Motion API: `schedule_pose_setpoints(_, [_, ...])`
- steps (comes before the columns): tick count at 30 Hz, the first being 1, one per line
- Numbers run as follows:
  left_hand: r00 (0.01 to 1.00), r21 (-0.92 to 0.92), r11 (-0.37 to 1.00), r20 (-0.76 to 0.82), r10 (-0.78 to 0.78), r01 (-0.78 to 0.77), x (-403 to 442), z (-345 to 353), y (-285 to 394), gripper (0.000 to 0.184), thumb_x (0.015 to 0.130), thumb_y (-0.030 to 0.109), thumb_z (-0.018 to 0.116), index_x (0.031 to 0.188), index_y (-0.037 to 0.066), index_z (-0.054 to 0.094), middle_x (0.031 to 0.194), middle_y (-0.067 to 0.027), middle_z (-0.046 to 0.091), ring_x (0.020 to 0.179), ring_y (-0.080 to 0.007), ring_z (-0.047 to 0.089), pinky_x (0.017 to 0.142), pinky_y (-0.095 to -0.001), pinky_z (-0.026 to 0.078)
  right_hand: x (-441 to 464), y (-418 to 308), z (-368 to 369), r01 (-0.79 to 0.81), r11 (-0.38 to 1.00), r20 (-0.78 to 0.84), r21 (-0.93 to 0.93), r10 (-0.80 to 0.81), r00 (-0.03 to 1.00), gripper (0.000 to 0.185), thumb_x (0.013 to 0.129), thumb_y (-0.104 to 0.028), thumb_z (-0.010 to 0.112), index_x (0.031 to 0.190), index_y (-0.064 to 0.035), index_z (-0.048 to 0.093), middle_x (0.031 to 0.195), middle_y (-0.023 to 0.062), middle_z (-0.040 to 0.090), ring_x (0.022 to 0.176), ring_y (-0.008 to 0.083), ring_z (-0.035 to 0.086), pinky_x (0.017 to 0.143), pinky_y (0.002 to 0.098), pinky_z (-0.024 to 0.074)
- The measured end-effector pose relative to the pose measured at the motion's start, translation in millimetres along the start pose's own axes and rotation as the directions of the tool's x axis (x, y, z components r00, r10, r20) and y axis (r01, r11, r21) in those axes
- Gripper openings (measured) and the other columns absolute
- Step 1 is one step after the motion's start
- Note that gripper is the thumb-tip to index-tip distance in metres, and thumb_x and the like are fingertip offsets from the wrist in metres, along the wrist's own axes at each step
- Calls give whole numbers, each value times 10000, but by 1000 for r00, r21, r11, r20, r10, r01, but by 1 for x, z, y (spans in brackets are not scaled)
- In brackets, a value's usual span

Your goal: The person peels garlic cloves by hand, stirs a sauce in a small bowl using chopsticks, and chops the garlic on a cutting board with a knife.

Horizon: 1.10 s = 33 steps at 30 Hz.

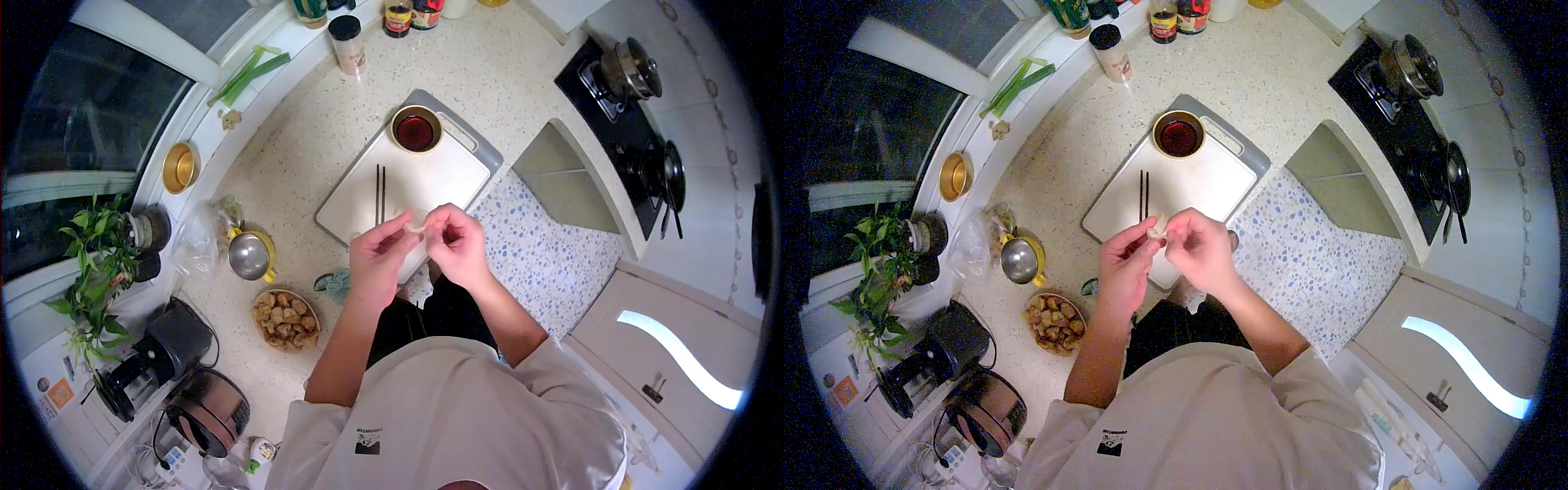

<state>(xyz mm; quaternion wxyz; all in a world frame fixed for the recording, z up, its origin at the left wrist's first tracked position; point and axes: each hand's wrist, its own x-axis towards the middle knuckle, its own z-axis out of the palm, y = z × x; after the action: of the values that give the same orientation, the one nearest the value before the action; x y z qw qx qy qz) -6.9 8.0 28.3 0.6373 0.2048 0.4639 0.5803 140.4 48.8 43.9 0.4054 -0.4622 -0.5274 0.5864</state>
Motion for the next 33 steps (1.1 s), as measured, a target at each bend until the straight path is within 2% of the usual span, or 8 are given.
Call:
schedule_pose_setpoints(7, [998, 188, 980, 16, 58, -60, -3, -7, -5, 434, 869, -79, 720, 1295, -24, 654, 872, -1, 666, 709, -60, 580, 729, -199, 506, 1, 13, -2, -203, 806, 45, 557, 214, 976, 110, 923, 76, 547, 956, -20, 589, 815, -33, 556, 742, 38, 515, 670, 198, 411])
schedule_pose_setpoints(10, [994, 279, 954, 14, 108, -108, -5, -9, -5, 426, 877, -72, 717, 1295, -21, 654, 959, -58, 722, 696, -55, 568, 731, -195, 505, 0, 3, -1, -131, 963, -22, 236, 140, 990, 105, 945, 53, 516, 936, -29, 581, 826, -27, 559, 726, 39, 487, 645, 204, 392])
schedule_pose_setpoints(13, [990, 349, 927, 19, 140, -138, -5, -10, -1, 375, 911, -38, 695, 1283, -9, 662, 1067, -120, 745, 656, -31, 515, 652, -182, 460, -1, -1, -2, -83, 979, -32, 183, 91, 995, 98, 928, 37, 512, 891, -42, 556, 802, 12, 561, 652, 65, 445, 578, 226, 364])
schedule_pose_setpoints(16, [995, 315, 944, 25, 99, -102, -5, -3, 13, 315, 948, 15, 670, 1263, 5, 673, 1115, -149, 746, 611, -15, 457, 577, -182, 412, 3, 7, -10, -209, 723, 105, 659, 186, 977, 105, 863, 51, 504, 854, -51, 527, 787, 55, 565, 599, 87, 409, 537, 238, 332])
schedule_pose_setpoints(22, [997, 121, 993, 73, -23, 14, -3, -1, 16, 298, 963, 54, 661, 1258, 11, 673, 1128, -155, 743, 603, -21, 470, 552, -189, 393, 11, -6, -6, -156, 670, 106, 726, 116, 988, 134, 798, 67, 481, 847, -57, 497, 762, 72, 558, 581, 92, 406, 535, 229, 313])
schedule_pose_setpoints(25, [996, 245, 969, 84, 15, -35, -4, -3, 16, 317, 941, 13, 672, 1258, 10, 676, 1094, -130, 745, 700, -54, 574, 640, -195, 467, 16, -1, -13, -110, 699, 126, 707, 29, 992, 169, 833, 81, 522, 948, -34, 569, 708, 29, 537, 587, 75, 406, 547, 222, 313])
schedule_pose_setpoints(29, [989, 421, 895, 101, 112, -144, -7, -4, 27, 347, 887, -50, 708, 1229, 7, 698, 1009, -80, 735, 851, -108, 661, 765, -217, 522, 9, -18, -20, 174, 984, 166, 25, -176, 970, 363, 872, 91, 647, 1214, -28, 672, 646, -54, 544, 551, 34, 390, 526, 214, 313])
schedule_pose_setpoints(33, [968, 438, 863, 128, 218, -252, -9, -4, 35, 345, 841, -71, 748, 1177, 7, 727, 959, -54, 719, 813, -95, 644, 725, -218, 511, 12, -38, -14, 364, 915, 203, -176, -328, 923, 195, 873, 4, 732, 1060, -53, 741, 704, 6, 645, 539, 62, 466, 504, 233, 373])
